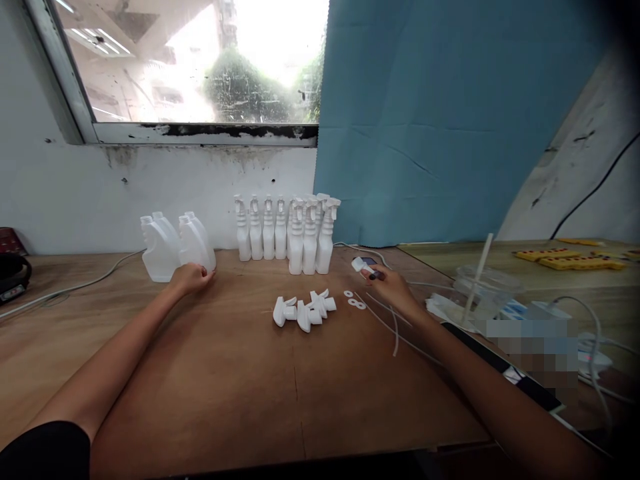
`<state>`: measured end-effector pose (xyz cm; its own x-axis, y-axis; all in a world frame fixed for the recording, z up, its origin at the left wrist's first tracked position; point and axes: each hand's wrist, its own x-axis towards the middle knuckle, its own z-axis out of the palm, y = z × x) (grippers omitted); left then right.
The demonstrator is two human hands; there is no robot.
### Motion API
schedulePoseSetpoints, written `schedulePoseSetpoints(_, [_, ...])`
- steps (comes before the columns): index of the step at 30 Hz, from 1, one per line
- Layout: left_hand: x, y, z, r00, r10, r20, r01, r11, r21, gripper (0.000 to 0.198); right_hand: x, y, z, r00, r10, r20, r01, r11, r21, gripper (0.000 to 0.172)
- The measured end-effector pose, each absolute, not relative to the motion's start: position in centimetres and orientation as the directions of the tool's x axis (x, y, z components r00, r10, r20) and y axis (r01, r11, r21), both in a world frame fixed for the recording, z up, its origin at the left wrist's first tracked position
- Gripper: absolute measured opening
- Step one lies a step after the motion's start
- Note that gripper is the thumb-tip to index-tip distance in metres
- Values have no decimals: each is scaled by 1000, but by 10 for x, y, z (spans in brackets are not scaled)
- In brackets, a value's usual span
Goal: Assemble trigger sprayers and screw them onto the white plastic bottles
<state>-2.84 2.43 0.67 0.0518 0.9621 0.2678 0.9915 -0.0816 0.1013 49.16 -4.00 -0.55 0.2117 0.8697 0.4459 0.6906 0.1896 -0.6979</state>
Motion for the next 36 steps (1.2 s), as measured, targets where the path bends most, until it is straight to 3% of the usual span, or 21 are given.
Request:
schedulePoseSetpoints(6, [-30, 26, -7, 44, 970, 240, 994, -65, 82, 45, 488, -43, -3, 218, 869, 444, 683, 189, -706, 38])
schedulePoseSetpoints(13, [-27, 23, -7, -6, 970, 242, 988, -32, 150, 38, 483, -43, -6, 201, 863, 464, 640, 243, -729, 30])
schedulePoseSetpoints(18, [-16, 14, 5, -10, 957, 289, 956, -76, 283, 35, 476, -47, -3, 189, 859, 476, 618, 272, -737, 30])
schedulePoseSetpoints(22, [32, -3, 16, 51, 941, 333, 859, -212, 466, 45, 458, -58, 2, 148, 839, 524, 613, 338, -714, 35])
schedulePoseSetpoints(28, [146, -79, 0, 324, 917, 232, 508, -376, 775, 53, 419, -90, 12, -125, 754, 645, 562, 590, -580, 31])
schedulePoseSetpoints(29, [159, -94, -6, 414, 894, 173, 273, -304, 913, 47, 414, -96, 12, -203, 718, 666, 537, 650, -538, 30])
schedulePoseSetpoints(30, [169, -107, -11, 509, 850, 134, 72, -198, 978, 46, 409, -101, 12, -283, 678, 678, 512, 705, -491, 29])
schedulePoseSetpoints(32, [181, -126, -21, 605, 787, 120, -194, -1, 981, 52, 402, -110, 11, -441, 597, 670, 458, 792, -404, 28])
schedulePoseSetpoints(36, [183, -136, -26, 592, 799, 101, -297, 100, 950, 49, 392, -120, 6, -614, 502, 609, 366, 865, -344, 33])
